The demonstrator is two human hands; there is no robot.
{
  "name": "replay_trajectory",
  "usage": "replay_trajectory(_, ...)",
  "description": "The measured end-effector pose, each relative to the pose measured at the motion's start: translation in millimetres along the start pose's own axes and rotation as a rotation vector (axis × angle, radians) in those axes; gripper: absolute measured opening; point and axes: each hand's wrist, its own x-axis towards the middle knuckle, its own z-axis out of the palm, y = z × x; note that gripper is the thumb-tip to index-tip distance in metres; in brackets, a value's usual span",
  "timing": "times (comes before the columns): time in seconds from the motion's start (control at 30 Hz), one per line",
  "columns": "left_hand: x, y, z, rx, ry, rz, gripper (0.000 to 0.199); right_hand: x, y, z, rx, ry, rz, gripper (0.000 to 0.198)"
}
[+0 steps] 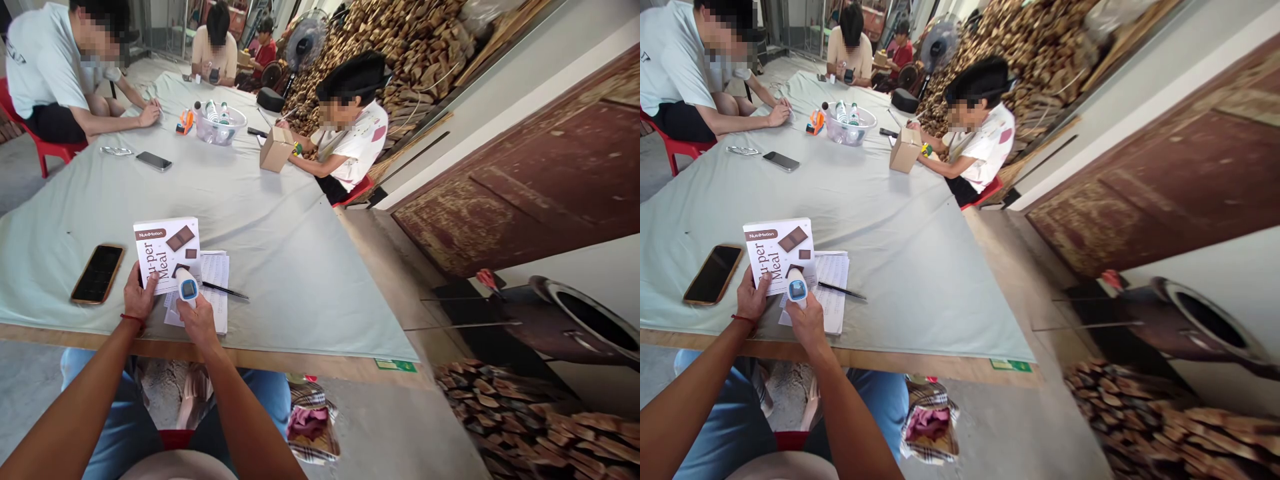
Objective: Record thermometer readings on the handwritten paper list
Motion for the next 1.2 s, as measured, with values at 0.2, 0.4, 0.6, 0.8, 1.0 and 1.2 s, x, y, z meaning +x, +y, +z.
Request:
replay_trajectory(0.2,0.3,-1.8,0.9,-0.007,0.012,0.008,0.059,-0.1,-2.7,1.1,0.025,0.0,0.039,0.024)
replay_trajectory(0.4,0.4,-3.5,1.0,0.0,0.013,0.007,0.059,-12.9,-16.0,-14.6,0.158,-0.036,0.031,0.022)
replay_trajectory(0.6,0.9,-2.3,1.1,-0.005,0.03,0.016,0.058,-31.6,-19.0,-69.5,0.136,0.086,0.001,0.029)
replay_trajectory(0.8,2.6,-2.7,0.7,0.004,0.022,0.032,0.06,-38.1,-4.1,-133.4,-0.016,0.335,0.009,0.036)
replay_trajectory(1.0,3.6,-5.3,0.1,0.017,0.044,0.022,0.062,-37.5,10.8,-167.7,-0.101,0.478,0.023,0.041)
replay_trajectory(1.2,4.7,-7.3,-0.2,0.032,0.043,0.027,0.061,-31.7,28.2,-174.7,-0.128,0.519,0.006,0.051)
